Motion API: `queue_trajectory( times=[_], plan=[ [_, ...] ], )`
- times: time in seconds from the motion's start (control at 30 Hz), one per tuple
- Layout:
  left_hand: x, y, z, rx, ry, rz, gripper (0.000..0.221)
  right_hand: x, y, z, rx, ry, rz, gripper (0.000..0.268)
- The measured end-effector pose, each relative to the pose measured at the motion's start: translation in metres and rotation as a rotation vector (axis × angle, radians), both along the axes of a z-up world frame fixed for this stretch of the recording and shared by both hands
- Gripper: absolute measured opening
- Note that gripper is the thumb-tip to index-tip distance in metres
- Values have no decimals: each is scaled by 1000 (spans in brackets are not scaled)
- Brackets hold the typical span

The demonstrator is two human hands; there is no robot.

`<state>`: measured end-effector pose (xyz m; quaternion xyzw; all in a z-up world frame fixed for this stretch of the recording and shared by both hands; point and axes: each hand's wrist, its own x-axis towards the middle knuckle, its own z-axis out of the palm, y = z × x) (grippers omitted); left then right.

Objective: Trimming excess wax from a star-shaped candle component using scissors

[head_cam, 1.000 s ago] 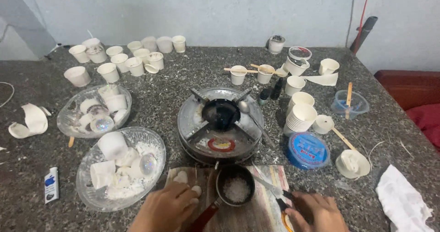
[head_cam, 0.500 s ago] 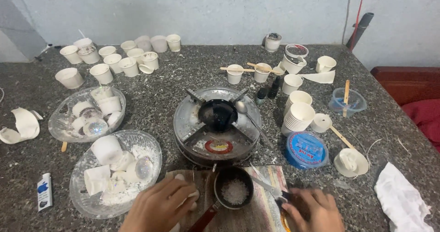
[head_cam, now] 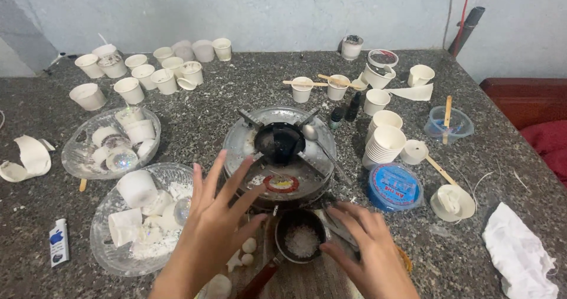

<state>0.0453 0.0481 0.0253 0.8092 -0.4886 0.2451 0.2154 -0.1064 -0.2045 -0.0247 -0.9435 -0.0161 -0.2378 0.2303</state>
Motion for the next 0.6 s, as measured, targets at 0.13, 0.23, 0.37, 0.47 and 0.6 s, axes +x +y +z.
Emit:
queue_trajectory(
  times=[0.13,0.23,0.37,0.47,0.6],
  plan=[
    [1,6,-1,9,59,16,43,-1,-2,-6,-3,-14,2,55],
    [7,9,-7,2,33,25,47,0,-3,-7,6,39,-7,51],
    [24,9,-22,28,-37,102,46,2,-9,-9,-6,34,-5,46],
    [43,10,-42,40,-125,178,56,4,-19,-10,-16,21,2,49],
    [35,6,-17,125,71,228,67,5,-31,-11,-11,35,-58,52]
  ],
)
